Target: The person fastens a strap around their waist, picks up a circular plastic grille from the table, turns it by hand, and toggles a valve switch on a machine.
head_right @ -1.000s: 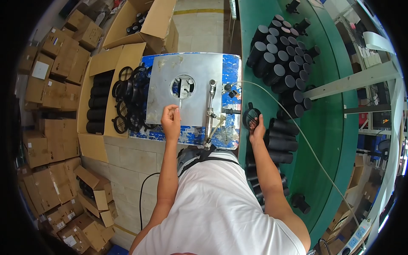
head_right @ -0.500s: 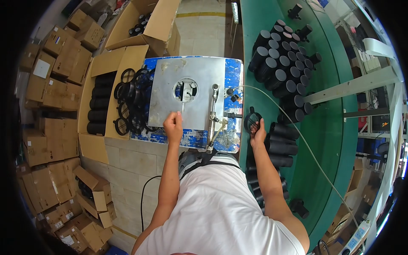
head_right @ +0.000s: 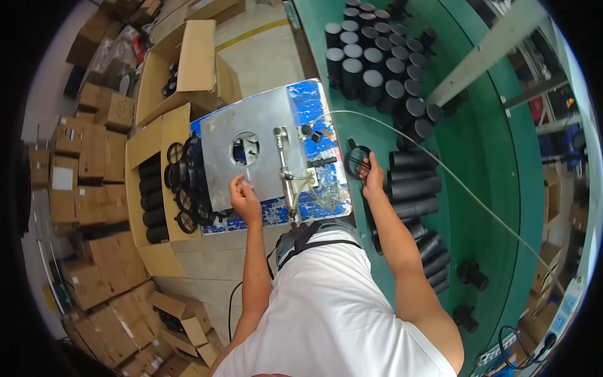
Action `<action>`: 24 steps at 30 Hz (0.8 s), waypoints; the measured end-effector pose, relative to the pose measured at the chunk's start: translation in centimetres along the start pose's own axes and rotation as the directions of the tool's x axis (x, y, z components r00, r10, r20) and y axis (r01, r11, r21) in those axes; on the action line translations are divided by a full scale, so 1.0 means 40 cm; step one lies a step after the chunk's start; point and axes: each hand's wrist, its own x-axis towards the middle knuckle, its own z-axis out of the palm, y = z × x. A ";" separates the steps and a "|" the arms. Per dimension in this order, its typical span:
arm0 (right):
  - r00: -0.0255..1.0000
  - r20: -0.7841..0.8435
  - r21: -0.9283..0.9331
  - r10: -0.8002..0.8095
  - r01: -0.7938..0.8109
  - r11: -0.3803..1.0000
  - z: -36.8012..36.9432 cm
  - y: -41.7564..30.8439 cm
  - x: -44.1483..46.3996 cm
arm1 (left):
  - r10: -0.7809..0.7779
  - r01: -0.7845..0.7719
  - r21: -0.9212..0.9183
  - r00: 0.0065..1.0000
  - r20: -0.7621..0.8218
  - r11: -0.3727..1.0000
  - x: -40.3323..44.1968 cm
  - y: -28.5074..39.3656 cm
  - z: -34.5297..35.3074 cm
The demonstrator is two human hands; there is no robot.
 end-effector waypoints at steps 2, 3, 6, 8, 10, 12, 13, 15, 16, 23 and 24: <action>1.000 0.016 0.007 0.004 -0.004 1.000 0.000 -0.005 -0.009 | 0.018 -0.018 0.020 1.000 -0.018 1.000 -0.008 0.007 0.015; 1.000 0.020 0.004 0.000 0.000 1.000 0.000 -0.004 -0.007 | 0.040 -0.039 0.053 0.999 -0.012 0.998 -0.012 0.005 0.018; 1.000 0.030 0.009 -0.007 0.007 1.000 -0.005 0.000 0.000 | 0.067 -0.067 0.118 0.998 0.007 0.991 -0.010 -0.012 0.018; 1.000 0.020 -0.001 -0.021 0.021 1.000 -0.003 0.002 -0.002 | 0.032 -0.034 0.095 0.999 0.019 0.995 -0.007 -0.029 0.014; 1.000 -0.005 -0.014 -0.004 0.004 1.000 -0.001 -0.005 -0.008 | -0.037 0.037 0.012 0.999 0.024 0.999 0.001 -0.021 0.015; 1.000 -0.007 -0.024 0.013 -0.013 1.000 0.006 -0.012 -0.019 | -0.056 0.058 -0.056 0.998 0.035 0.997 0.005 -0.023 0.020; 1.000 -0.015 -0.022 0.011 -0.012 1.000 0.011 -0.013 -0.020 | -0.066 0.069 -0.089 0.997 0.036 0.994 0.007 -0.026 0.019; 1.000 0.011 -0.017 0.005 -0.005 1.000 0.011 -0.009 -0.018 | -0.075 0.080 -0.136 0.996 0.038 0.987 0.009 -0.034 0.018; 1.000 0.025 -0.017 0.000 0.001 1.000 0.002 -0.002 -0.006 | -0.080 0.085 -0.162 0.996 0.038 0.983 0.010 -0.033 0.019; 0.999 0.028 -0.038 0.023 -0.022 0.999 -0.008 0.005 0.012 | -0.199 0.215 -0.403 0.977 0.081 0.890 0.008 -0.013 -0.008; 0.999 0.026 -0.034 0.022 -0.021 0.999 -0.005 0.004 0.012 | -0.201 0.217 -0.407 0.976 0.081 0.887 0.009 -0.015 -0.011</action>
